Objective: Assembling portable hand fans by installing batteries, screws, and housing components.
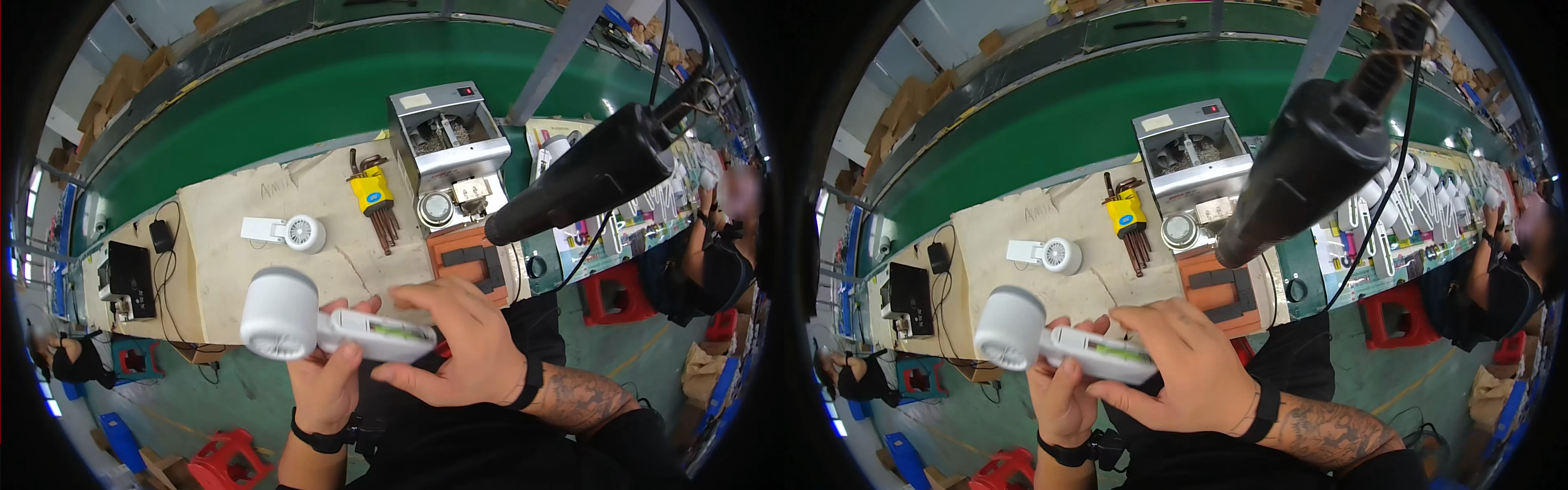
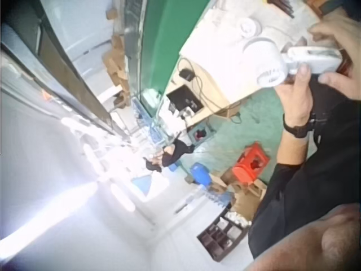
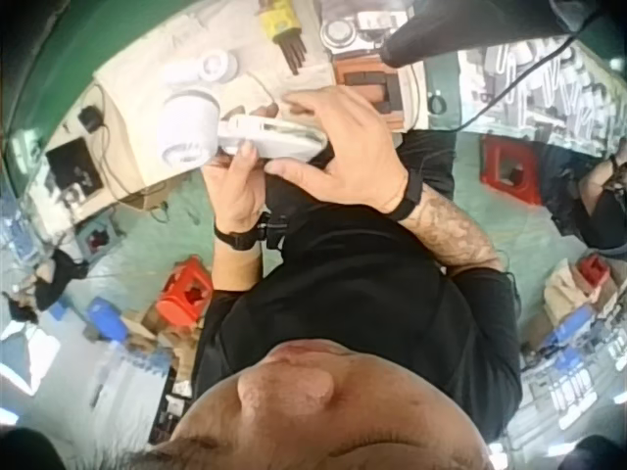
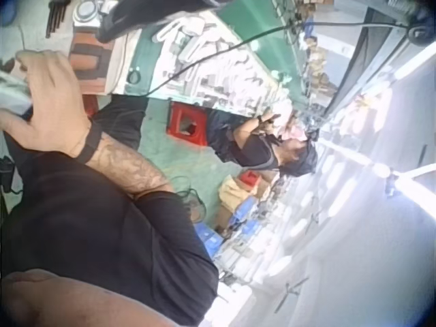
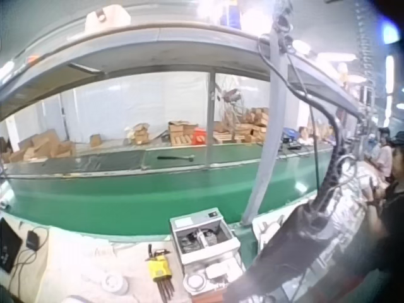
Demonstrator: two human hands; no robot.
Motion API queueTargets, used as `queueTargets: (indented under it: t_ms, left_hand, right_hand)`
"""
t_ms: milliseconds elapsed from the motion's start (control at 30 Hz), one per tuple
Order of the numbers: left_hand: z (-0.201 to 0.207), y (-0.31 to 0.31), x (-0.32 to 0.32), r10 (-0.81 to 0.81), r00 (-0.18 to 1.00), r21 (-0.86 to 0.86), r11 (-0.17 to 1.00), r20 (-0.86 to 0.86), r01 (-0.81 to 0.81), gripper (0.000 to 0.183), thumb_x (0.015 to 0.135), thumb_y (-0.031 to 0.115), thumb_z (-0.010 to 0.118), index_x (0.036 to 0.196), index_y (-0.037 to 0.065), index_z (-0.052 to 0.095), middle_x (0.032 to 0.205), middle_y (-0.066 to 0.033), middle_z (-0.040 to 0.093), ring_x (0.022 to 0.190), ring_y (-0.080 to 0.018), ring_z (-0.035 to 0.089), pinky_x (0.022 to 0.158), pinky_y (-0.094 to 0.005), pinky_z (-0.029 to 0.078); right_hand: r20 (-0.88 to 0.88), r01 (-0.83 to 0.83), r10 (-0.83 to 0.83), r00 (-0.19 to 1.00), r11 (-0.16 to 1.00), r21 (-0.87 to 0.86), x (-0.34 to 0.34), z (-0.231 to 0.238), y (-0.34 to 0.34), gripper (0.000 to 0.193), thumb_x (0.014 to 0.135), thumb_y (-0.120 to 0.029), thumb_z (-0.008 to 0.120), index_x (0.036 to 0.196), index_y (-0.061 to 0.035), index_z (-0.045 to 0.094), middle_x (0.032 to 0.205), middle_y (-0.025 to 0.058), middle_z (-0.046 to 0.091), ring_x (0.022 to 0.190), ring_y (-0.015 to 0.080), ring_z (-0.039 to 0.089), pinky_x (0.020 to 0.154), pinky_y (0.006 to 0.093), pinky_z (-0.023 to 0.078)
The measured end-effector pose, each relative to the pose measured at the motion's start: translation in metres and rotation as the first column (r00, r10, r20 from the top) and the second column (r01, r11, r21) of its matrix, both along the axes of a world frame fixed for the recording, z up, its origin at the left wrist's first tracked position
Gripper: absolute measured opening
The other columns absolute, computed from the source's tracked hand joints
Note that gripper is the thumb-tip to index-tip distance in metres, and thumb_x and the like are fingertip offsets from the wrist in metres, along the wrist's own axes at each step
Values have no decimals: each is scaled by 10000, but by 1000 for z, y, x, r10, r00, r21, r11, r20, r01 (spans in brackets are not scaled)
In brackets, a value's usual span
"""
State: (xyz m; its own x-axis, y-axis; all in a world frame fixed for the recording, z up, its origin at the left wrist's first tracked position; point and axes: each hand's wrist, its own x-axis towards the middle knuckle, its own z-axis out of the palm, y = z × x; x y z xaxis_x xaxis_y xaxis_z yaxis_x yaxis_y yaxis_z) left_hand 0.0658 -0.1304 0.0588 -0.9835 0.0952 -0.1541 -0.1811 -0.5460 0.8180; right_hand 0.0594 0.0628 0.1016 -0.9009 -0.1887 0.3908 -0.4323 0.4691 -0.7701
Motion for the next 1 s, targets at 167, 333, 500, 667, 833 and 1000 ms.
queueTargets:
  t_ms: [167, 333, 500, 667, 833, 1000]
  left_hand:
    - [11, 8, -2, -1, 993, -71, 997, -117, -8, 570, 877, 124, 796, 1346, -65, 533, 1297, -196, 651, 1269, -387, 604, 1119, -511, 450]
    - [8, 18, -17, -125, 992, -77, 989, -26, 123, 602, 962, 331, 701, 1379, -61, 514, 1336, -227, 632, 1225, -336, 634, 1124, -499, 439]
    - [8, 47, -25, -292, 955, 150, 944, -44, 295, 829, 950, 552, 655, 1494, -25, 412, 1443, -263, 546, 1333, -422, 532, 1163, -535, 401]
    - [-24, 55, -26, -490, 843, 526, 668, -222, 527, 782, 819, 468, 840, 1449, 122, 529, 1254, -129, 643, 1399, -429, 439, 1142, -557, 389]
    - [-32, 76, -31, -354, 796, 664, 439, -491, 605, 478, 812, 323, 875, 1171, 114, 638, 1056, -45, 664, 1289, -346, 484, 1147, -524, 315]
    - [-21, 71, -39, -311, 721, 560, 468, -619, 683, 366, 824, 288, 870, 1064, 80, 690, 972, -61, 710, 1276, -290, 459, 1166, -441, 214]
  right_hand:
    - [200, -114, 140, 970, 984, -136, 1, -5, -1, 386, 868, -307, 794, 1082, -26, 639, 781, 120, 666, 692, 342, 675, 631, 409, 525]
    - [563, 99, 396, 725, 750, -654, 4, -22, 2, 350, 1017, -334, 664, 1039, 15, 667, 839, 42, 709, 690, 78, 654, 579, 282, 505]
    - [466, 366, 685, 559, 301, -881, 2, -20, 16, 379, 1082, -354, 526, 1080, -2, 666, 826, 75, 686, 655, 119, 655, 580, 241, 533]
    - [251, 360, 824, 508, 62, -931, 28, -16, 5, 421, 1103, -357, 437, 1068, 15, 631, 773, 122, 650, 612, 221, 644, 565, 314, 525]
    - [160, 353, 867, 472, -19, -936, 46, -20, -6, 474, 1079, -389, 475, 1181, 61, 580, 756, 153, 624, 625, 253, 614, 566, 342, 506]
    - [104, 350, 908, 406, -49, -936, 49, -18, -9, 525, 1050, -423, 538, 1227, 70, 558, 772, 152, 608, 664, 239, 609, 592, 365, 530]
